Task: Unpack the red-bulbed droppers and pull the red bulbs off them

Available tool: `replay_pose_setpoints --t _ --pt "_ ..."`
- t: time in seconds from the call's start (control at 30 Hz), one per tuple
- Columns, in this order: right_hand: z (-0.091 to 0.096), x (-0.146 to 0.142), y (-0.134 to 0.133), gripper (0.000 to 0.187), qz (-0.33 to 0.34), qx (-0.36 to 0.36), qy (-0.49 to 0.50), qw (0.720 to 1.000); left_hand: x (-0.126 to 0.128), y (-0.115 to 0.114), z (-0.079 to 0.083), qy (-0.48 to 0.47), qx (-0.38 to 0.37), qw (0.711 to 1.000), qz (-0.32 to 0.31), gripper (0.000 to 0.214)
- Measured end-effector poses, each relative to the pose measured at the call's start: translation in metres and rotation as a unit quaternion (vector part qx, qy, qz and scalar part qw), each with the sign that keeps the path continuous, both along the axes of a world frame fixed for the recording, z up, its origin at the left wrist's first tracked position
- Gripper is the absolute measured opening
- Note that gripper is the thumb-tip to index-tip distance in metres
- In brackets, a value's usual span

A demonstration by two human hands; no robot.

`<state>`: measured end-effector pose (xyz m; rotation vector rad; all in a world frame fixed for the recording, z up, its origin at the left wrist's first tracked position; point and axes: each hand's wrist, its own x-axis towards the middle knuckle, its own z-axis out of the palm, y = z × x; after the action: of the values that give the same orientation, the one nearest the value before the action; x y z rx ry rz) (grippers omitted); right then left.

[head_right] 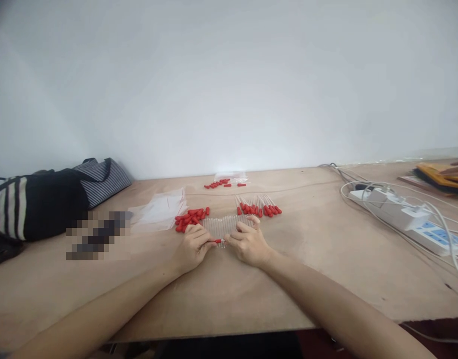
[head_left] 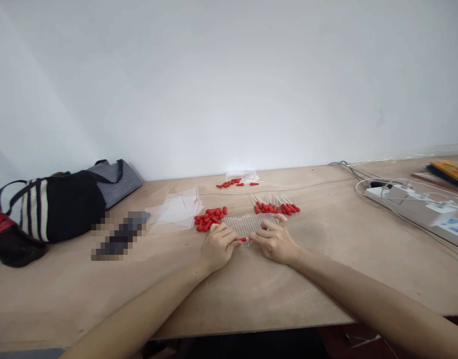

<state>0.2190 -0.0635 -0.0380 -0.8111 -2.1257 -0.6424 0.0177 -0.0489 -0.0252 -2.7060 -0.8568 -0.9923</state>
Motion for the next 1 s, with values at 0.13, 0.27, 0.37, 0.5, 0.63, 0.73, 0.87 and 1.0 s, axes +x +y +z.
replay_pose_setpoints --t 0.13,0.27,0.37,0.5,0.63,0.73,0.87,1.0 --pt "0.001 0.000 -0.001 0.021 0.008 -0.016 0.001 1.000 -0.001 -0.001 -0.001 0.001 -0.002 1.000 -0.009 0.022" --pt "0.003 0.000 -0.003 0.021 0.016 -0.024 0.010 1.000 0.000 -0.002 0.000 -0.006 0.004 1.000 -0.008 0.021" --pt "0.003 0.003 -0.004 0.022 0.014 -0.034 0.015 0.999 -0.001 -0.001 0.001 -0.010 0.004 1.000 -0.008 0.021" --pt "0.001 0.012 -0.004 0.022 -0.026 -0.052 0.023 0.998 -0.011 0.002 0.001 -0.054 -0.004 0.998 0.038 0.025" --pt "-0.003 0.019 0.001 0.029 -0.086 -0.080 0.028 0.993 -0.022 0.008 0.004 -0.104 -0.049 0.991 0.067 0.021" --pt "-0.006 0.020 0.008 0.036 -0.102 -0.104 0.048 0.988 -0.030 0.015 0.008 -0.147 -0.046 0.981 0.114 0.016" --pt "-0.007 0.018 0.015 0.029 -0.131 -0.117 0.099 0.980 -0.041 0.027 0.012 -0.173 -0.028 0.964 0.200 0.022" --pt "-0.004 0.013 0.017 0.025 -0.219 -0.136 0.104 0.961 -0.045 0.034 0.011 -0.189 -0.058 0.958 0.208 0.021"
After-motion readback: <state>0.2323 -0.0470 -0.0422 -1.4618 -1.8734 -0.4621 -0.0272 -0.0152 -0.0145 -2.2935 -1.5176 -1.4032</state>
